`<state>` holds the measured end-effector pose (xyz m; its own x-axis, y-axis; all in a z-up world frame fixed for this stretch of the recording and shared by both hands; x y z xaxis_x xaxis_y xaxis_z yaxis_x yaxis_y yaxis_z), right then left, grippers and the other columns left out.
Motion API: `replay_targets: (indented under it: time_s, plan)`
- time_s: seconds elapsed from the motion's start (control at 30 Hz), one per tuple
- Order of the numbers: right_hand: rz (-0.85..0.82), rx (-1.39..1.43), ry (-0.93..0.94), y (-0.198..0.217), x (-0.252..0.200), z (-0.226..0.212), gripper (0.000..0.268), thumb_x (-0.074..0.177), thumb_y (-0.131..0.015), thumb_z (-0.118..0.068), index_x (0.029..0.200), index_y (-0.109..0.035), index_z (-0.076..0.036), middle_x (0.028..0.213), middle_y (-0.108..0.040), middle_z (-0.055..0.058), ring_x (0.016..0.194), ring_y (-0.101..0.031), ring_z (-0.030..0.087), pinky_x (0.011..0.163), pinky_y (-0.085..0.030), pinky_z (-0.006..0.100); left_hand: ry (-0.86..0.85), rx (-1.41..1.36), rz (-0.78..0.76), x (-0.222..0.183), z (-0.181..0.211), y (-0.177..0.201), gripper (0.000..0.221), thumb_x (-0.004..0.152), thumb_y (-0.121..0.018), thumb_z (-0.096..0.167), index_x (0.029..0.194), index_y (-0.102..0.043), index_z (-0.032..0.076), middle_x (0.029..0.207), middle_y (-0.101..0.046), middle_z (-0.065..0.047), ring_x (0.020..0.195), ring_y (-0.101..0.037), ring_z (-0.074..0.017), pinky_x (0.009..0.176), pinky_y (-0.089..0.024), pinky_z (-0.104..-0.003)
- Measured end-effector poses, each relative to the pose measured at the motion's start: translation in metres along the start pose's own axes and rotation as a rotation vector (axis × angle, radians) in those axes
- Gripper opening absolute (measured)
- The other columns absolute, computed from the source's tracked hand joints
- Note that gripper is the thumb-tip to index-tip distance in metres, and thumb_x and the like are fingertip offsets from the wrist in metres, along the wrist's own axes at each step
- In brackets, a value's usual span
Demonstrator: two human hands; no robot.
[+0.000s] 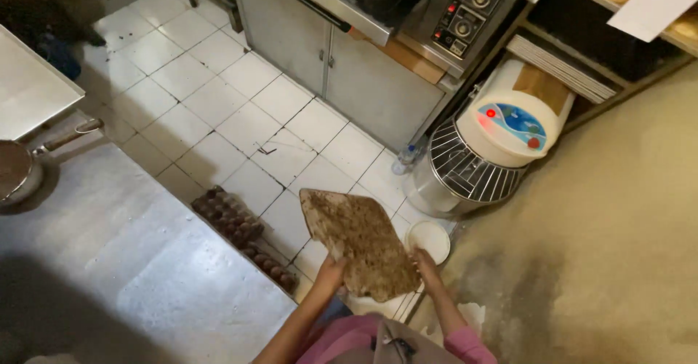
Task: Dip freshly baked donuts into chocolate and white glaze and arrange them on a tray.
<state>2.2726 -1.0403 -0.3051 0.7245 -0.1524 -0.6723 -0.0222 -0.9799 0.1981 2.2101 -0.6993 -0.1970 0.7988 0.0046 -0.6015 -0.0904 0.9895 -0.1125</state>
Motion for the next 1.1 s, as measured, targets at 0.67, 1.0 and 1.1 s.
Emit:
replay_targets:
  time_s: [0.67,1.0,1.1]
  plan:
    - [-0.318,-0.325,-0.275,-0.058,0.385,-0.154,0.039,0.088,-0.067,-0.030,0.120,-0.064,-0.007,0.099,-0.068,0.015,0.080,-0.063,0.027,0.069,-0.050,0.040,0.170,-0.993,0.680,0.179,0.034,-0.012,0.034,0.099,-0.053,0.019,0.118,-0.060,-0.007,0.106,-0.064,-0.025,0.089,-0.059,-0.0342,0.078,-0.049,-0.044]
    - [0.127,-0.822,1.062,-0.288,0.575,-0.413,0.007,0.088,-0.065,-0.004,0.086,-0.072,-0.003,0.090,-0.071,0.012,0.088,-0.061,0.031,0.088,-0.048,0.041,0.329,-1.031,0.882,0.198,0.045,0.040,0.043,0.095,-0.057,0.017,0.122,-0.064,-0.015,0.108,-0.068,-0.029,0.096,-0.062,-0.0371,0.086,-0.049,-0.045]
    - [0.432,-0.848,1.121,-0.317,0.535,-0.499,0.035,0.085,-0.068,-0.006,0.118,-0.058,-0.009,0.121,-0.057,0.018,0.103,-0.056,0.040,0.088,-0.048,0.049,0.417,-0.756,0.864,0.203,-0.010,0.078,0.053,0.094,-0.064,0.029,0.100,-0.075,-0.022,0.089,-0.075,-0.030,0.079,-0.066,-0.0324,0.068,-0.052,-0.041]
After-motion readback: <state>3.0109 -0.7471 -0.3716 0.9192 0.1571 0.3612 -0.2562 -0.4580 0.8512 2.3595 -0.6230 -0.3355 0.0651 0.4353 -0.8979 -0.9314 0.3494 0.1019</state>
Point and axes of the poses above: each hand's wrist, its own x-axis towards the middle knuckle, its own y-axis out of the back of the hand, z = x × y, the point moved 7 cm from there along x, towards the middle knuckle
